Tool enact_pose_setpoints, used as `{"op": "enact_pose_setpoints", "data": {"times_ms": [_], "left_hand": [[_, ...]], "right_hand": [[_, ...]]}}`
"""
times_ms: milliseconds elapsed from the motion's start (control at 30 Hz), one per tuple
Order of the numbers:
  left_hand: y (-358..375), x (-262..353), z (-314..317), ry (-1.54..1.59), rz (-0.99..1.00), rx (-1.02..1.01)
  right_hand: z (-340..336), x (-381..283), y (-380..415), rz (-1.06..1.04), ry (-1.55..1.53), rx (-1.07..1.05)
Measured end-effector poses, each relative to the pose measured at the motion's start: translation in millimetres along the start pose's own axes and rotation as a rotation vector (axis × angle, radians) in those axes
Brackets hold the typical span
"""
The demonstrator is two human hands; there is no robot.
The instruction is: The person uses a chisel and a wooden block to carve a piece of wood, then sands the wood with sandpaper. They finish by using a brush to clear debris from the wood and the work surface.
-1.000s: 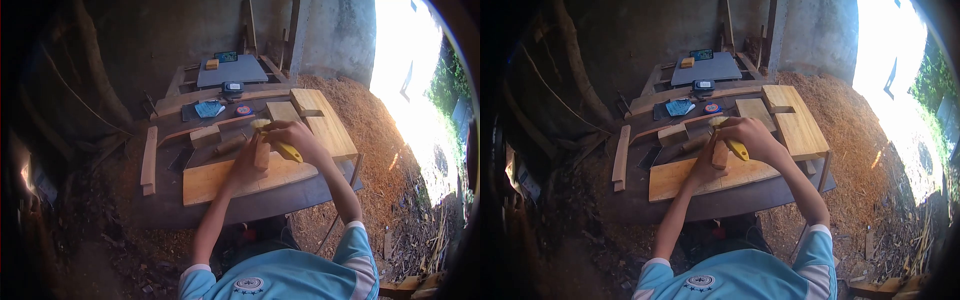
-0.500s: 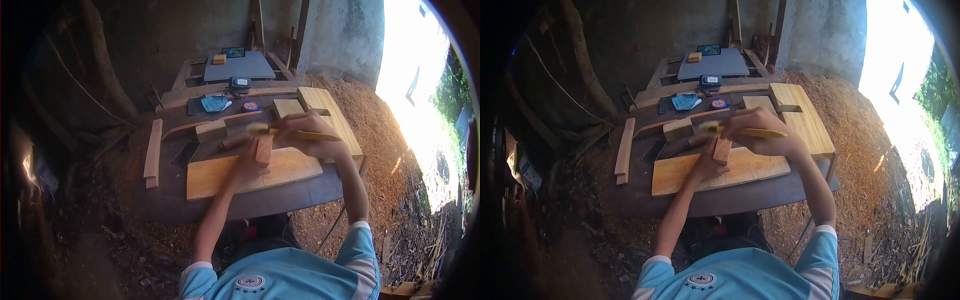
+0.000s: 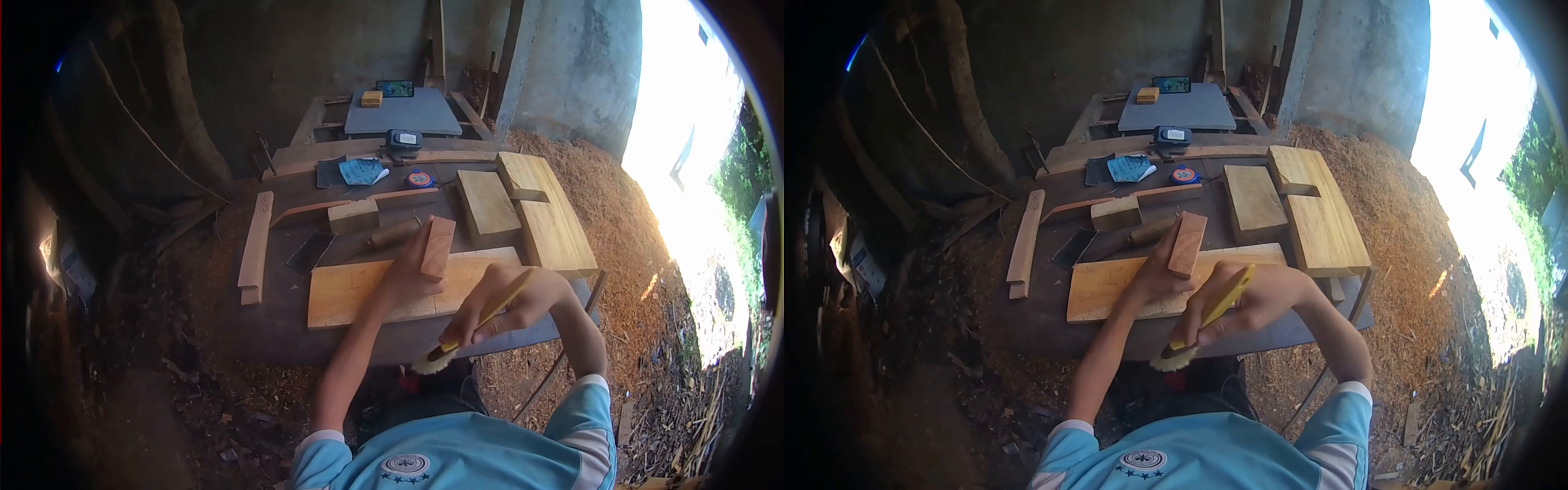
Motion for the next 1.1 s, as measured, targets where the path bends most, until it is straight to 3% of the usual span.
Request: {"op": "enact_pose_setpoints", "data": {"times_ms": [33, 67, 100, 133, 200, 233, 333, 367, 467, 533, 600, 633, 700, 800, 833, 933, 967, 1000, 1033, 1100], "left_hand": [[7, 7, 1, -0.068, 0.033, -0.015], [12, 4, 4, 0.117, -0.068, -0.066], [16, 3, 4, 0.298, -0.178, -0.099], [18, 11, 1, 0.303, -0.162, -0.119], [16, -1, 3, 0.397, -0.184, -0.055], [13, -11, 3, 0.488, -0.221, 0.031], [13, 5, -2, 0.191, -0.045, -0.004], [13, 12, -6, 0.234, -0.107, -0.045], [15, 6, -6, 0.455, -0.197, -0.033], [10, -3, -8, 0.353, -0.147, 0.057], [16, 5, -12, 0.182, -0.011, 0.093], [14, 9, -8, 0.077, -0.061, 0.010], [15, 6, -5, 0.304, -0.149, 0.036], [11, -16, -7, 0.489, -0.136, 0.119], [13, -19, -4, 0.565, -0.149, 0.117], [12, -10, -13, 0.672, 0.010, 0.189], [13, -10, -9, 0.954, -0.043, 0.138], [12, -9, -8, 1.229, -0.093, 0.086], [14, -16, -3, 1.217, -0.089, 0.012], [11, -11, 0, 1.413, -0.280, 0.017]], "right_hand": [[-6, -1, 1, -0.080, -0.004, 0.125], [-14, -2, 4, -0.157, -0.004, 0.251], [-22, 19, 0, 0.002, 0.144, 0.306], [-27, 39, 1, 0.167, 0.290, 0.361], [-4, 35, 3, 0.007, 0.123, 0.126], [-4, 11, 4, -0.179, -0.187, 0.016], [-35, 10, 12, -0.165, -0.067, 0.293], [-46, 21, 9, -0.054, 0.116, 0.494], [-8, 31, 1, -0.039, 0.109, 0.076], [-5, 5, 6, -0.152, -0.460, -0.035], [-18, 3, 6, -0.177, -0.164, 0.179], [-18, 8, 3, -0.152, -0.024, 0.192], [-11, 23, -6, -0.094, 0.235, 0.235], [5, -6, 9, -0.214, -0.394, -0.052], [-2, -16, 12, -0.315, -0.428, -0.007], [-37, -2, 8, -0.042, 0.248, 0.590], [-32, 24, 5, 0.017, 0.206, 0.506], [-20, 12, 0, -0.117, 0.206, 0.370], [-17, 6, 3, -0.132, 0.079, 0.303], [-17, -5, 14, -0.224, -0.272, 0.221]]}}
Point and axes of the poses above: each hand's wrist, its own y-axis away from the middle knuckle, its own z-axis out of the palm, x = y × z, the point moved 8 cm from there along -y, towards the middle knuckle, and after that the axes turned 10 degrees about -y, right-handed, at the moved point
